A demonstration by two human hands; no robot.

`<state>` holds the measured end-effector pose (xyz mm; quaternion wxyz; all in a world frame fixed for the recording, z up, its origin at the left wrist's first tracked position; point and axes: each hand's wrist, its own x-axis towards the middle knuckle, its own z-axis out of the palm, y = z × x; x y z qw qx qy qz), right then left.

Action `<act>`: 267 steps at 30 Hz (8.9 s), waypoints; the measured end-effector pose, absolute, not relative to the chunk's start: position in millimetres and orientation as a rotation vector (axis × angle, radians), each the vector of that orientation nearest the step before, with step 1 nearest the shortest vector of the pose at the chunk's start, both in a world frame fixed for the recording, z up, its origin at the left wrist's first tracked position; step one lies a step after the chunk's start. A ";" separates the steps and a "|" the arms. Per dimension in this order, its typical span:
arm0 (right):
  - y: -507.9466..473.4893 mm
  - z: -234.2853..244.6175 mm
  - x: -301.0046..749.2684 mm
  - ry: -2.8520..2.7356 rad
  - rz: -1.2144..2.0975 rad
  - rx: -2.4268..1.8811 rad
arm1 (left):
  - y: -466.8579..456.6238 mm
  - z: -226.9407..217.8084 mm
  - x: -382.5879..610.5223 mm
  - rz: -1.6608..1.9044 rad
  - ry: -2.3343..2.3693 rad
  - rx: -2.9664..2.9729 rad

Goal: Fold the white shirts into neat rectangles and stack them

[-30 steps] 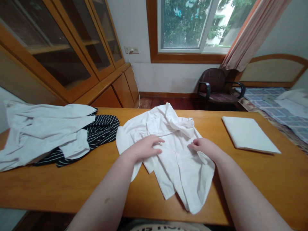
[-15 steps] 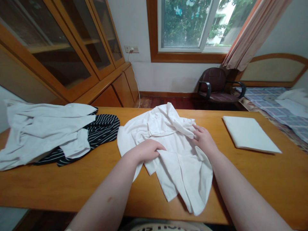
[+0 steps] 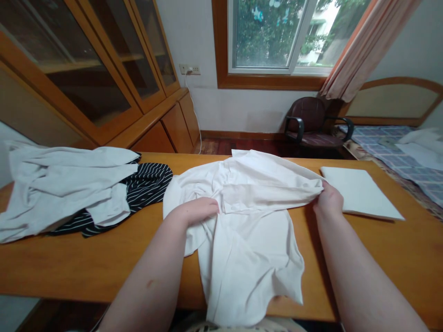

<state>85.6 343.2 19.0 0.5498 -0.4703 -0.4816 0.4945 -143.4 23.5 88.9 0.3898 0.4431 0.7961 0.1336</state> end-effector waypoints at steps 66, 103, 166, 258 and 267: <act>273.3 42.1 64.1 -2.786 0.829 -0.250 | 49.1 33.7 -158.4 0.107 2.874 1.264; 274.0 47.1 74.8 -2.798 0.711 -0.508 | 49.2 64.4 -135.8 0.419 2.505 1.417; 269.0 41.3 64.4 -2.913 0.222 -0.974 | 53.7 31.3 -155.0 0.252 2.866 1.174; 269.5 17.4 62.1 -2.906 0.150 -1.356 | 65.1 30.9 -171.9 0.018 2.856 1.034; 276.1 11.9 62.7 -2.971 0.161 -1.200 | 76.8 18.7 -240.6 0.094 2.820 1.002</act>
